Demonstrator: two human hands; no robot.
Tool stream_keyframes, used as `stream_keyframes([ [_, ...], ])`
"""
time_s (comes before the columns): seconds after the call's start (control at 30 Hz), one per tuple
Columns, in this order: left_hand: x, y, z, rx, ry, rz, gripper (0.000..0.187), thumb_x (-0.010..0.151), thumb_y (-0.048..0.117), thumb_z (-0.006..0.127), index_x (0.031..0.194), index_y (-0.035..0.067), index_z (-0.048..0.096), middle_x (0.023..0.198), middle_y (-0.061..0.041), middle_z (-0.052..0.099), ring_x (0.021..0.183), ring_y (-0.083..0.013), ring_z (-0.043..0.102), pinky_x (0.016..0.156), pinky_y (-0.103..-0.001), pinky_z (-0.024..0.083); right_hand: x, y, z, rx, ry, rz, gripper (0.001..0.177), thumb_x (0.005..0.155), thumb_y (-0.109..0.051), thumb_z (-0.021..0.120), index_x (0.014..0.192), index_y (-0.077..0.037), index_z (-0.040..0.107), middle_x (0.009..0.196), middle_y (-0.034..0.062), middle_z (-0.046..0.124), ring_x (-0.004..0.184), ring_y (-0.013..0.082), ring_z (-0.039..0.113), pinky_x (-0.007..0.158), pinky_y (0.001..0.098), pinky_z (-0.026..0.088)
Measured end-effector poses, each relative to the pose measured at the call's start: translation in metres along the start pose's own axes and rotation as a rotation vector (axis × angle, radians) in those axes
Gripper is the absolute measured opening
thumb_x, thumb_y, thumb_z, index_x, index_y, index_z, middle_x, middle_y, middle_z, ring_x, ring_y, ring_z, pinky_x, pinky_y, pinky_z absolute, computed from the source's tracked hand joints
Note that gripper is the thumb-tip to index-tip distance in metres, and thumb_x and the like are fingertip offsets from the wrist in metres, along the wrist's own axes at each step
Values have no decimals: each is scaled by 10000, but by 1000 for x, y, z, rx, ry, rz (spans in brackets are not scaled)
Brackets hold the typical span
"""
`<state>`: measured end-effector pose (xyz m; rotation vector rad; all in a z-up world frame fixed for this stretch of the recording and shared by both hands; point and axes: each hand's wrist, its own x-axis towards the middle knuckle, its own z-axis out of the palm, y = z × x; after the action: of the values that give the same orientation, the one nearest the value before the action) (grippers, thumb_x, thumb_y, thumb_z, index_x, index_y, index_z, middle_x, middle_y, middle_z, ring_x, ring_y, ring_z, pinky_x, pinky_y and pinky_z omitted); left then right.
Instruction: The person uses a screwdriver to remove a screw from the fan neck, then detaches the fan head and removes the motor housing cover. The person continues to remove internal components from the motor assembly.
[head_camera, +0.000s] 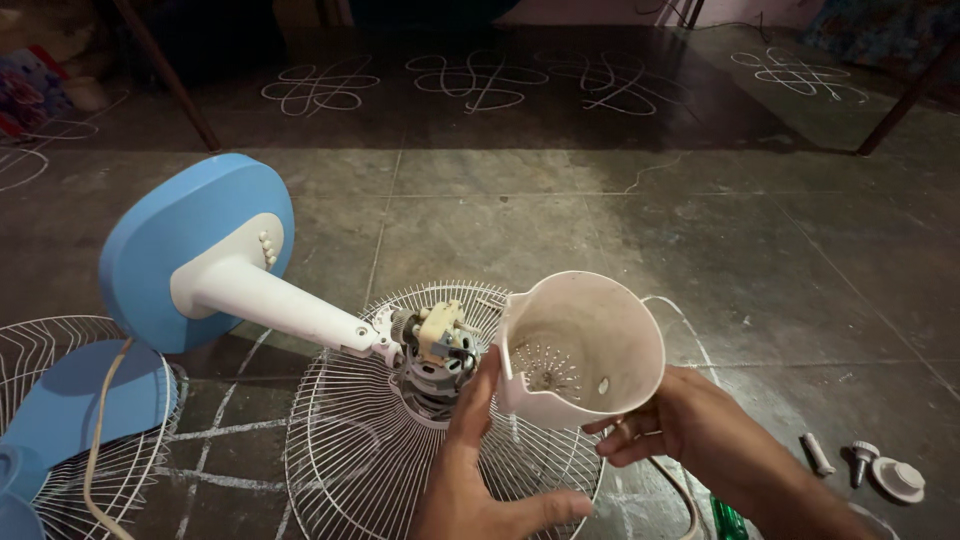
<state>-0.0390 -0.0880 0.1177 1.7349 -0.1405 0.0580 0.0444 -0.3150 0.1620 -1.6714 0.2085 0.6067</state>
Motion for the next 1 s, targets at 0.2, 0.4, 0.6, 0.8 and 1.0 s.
stream_keyframes([
  [0.2, -2, 4, 4, -134, 4, -56, 1392, 568, 483, 929, 1643, 73, 146, 1669, -179, 282, 1519, -326, 290, 1222, -508, 304, -1, -2, -4, -66, -7, -40, 570, 1022, -471, 419, 1090, 32, 680, 882, 178, 753, 825, 274, 773, 794, 460, 644],
  [0.4, 6, 7, 14, -564, 46, -201, 971, 813, 533, 686, 1584, 60, 331, 1541, -184, 449, 1459, -304, 452, 1188, -485, 336, -2, -3, -19, -125, -5, -48, 581, 957, -502, 484, 1313, -79, 664, 1121, 142, 765, 1001, 263, 748, 886, 459, 634],
  [0.6, 19, 14, 25, -629, 107, -218, 678, 1014, 509, 510, 1481, 17, 484, 1443, -186, 598, 1373, -225, 499, 1133, -399, 327, -4, 0, -43, 87, -238, -207, 640, 1049, -503, 387, 1466, -35, 516, 1386, 251, 614, 1257, 390, 665, 1027, 562, 513],
  [0.8, 26, 29, 46, -577, 78, -302, 593, 945, 383, 558, 1435, 49, 578, 1248, -131, 752, 1214, -161, 640, 1056, -320, 443, 4, 10, -75, 69, -120, -319, 748, 1017, -464, 569, 1639, -120, 338, 1547, 271, 478, 1381, 421, 482, 1107, 588, 434],
  [1.0, 32, 35, 72, -618, 66, -282, 516, 933, 286, 618, 1356, -10, 606, 1230, -141, 750, 1208, -164, 646, 1057, -308, 442, 9, 17, -118, -5, -279, -522, 1039, 768, -154, 885, 1607, 29, 299, 1564, 261, 424, 1383, 448, 467, 1075, 613, 406],
])
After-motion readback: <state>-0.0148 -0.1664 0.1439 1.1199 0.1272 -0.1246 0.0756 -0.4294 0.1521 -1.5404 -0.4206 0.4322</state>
